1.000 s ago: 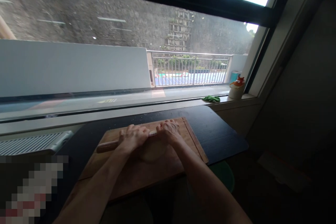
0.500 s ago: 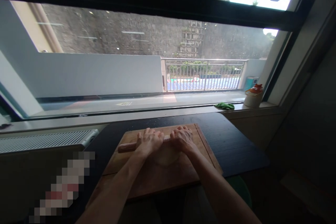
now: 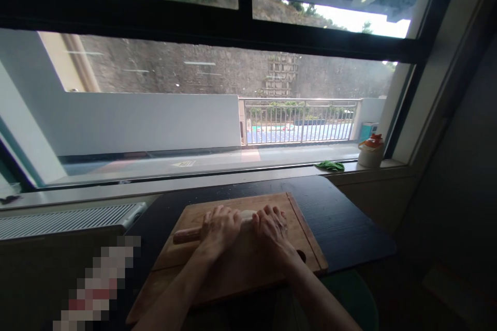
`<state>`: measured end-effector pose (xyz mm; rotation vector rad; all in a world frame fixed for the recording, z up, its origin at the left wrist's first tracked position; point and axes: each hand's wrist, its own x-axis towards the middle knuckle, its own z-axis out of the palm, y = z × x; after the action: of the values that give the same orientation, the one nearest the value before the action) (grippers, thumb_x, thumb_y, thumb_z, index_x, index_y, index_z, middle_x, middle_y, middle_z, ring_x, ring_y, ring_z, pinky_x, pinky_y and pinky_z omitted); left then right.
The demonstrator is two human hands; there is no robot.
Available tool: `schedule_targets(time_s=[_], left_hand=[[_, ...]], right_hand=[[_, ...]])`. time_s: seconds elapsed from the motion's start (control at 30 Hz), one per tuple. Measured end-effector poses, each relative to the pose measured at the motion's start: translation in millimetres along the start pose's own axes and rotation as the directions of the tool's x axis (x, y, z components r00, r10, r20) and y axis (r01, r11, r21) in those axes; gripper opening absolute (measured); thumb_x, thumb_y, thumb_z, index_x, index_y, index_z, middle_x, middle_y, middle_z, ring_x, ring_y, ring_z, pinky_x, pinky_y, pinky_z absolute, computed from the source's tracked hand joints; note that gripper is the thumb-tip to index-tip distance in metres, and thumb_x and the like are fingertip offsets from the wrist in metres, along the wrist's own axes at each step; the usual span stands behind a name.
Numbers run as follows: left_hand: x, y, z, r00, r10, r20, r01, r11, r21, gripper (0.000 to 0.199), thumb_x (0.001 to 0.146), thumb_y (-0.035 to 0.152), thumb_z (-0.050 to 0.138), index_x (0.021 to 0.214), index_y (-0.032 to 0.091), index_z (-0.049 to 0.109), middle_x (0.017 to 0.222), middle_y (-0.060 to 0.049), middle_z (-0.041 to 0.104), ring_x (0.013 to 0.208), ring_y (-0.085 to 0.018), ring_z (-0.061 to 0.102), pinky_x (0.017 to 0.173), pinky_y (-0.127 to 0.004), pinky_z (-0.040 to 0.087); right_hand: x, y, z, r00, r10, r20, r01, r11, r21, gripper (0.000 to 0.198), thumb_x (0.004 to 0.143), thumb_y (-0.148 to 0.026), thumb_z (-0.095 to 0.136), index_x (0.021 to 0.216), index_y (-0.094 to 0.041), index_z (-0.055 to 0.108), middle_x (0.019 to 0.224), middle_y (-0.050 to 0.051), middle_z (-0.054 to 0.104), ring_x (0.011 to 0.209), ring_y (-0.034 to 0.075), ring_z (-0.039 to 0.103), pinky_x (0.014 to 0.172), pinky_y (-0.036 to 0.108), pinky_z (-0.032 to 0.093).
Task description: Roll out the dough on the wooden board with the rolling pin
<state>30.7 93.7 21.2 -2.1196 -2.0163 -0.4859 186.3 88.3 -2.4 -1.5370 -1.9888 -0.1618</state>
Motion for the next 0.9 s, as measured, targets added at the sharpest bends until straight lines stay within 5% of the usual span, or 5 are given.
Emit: schedule_targets(time_s=[0.43,0.63,0.9], left_hand=[[91,-19,21,0.943,-0.239,0.234,0.250,0.968,-0.020,0.039,0.081,0.040,0.037,0.088,0.024,0.072,0.103,-0.012,0.070,0.103,-0.031,0.060,0.084,-0.043,0.044],[72,-18,16,0.956,-0.166,0.242,0.174,0.985,-0.010,0.042,0.085,0.043,0.032,0.090,0.028,0.071,0.108,-0.008,0.068,0.102,-0.030,0.059,0.084,-0.044,0.044],[16,-5,5,1.000,0.013,0.000,-0.013,1.000,0.022,0.046,0.091,0.042,0.030,0.083,0.022,0.071,0.097,-0.007,0.070,0.099,-0.026,0.058,0.087,-0.042,0.038]], right_hand=[[94,9,28,0.956,0.103,0.275,-0.088,0.994,-0.064,0.038,0.089,-0.038,0.036,0.089,-0.019,0.069,0.099,0.012,0.065,0.096,0.026,0.054,0.080,0.038,0.037],[88,10,28,0.957,0.089,0.275,-0.078,0.996,-0.050,0.038,0.090,-0.038,0.036,0.088,-0.019,0.070,0.097,0.011,0.066,0.093,0.024,0.056,0.079,0.036,0.038],[30,4,9,0.997,0.001,0.079,0.001,1.000,-0.025,0.038,0.094,-0.033,0.032,0.079,-0.021,0.064,0.091,0.007,0.063,0.088,0.021,0.054,0.082,0.037,0.035]])
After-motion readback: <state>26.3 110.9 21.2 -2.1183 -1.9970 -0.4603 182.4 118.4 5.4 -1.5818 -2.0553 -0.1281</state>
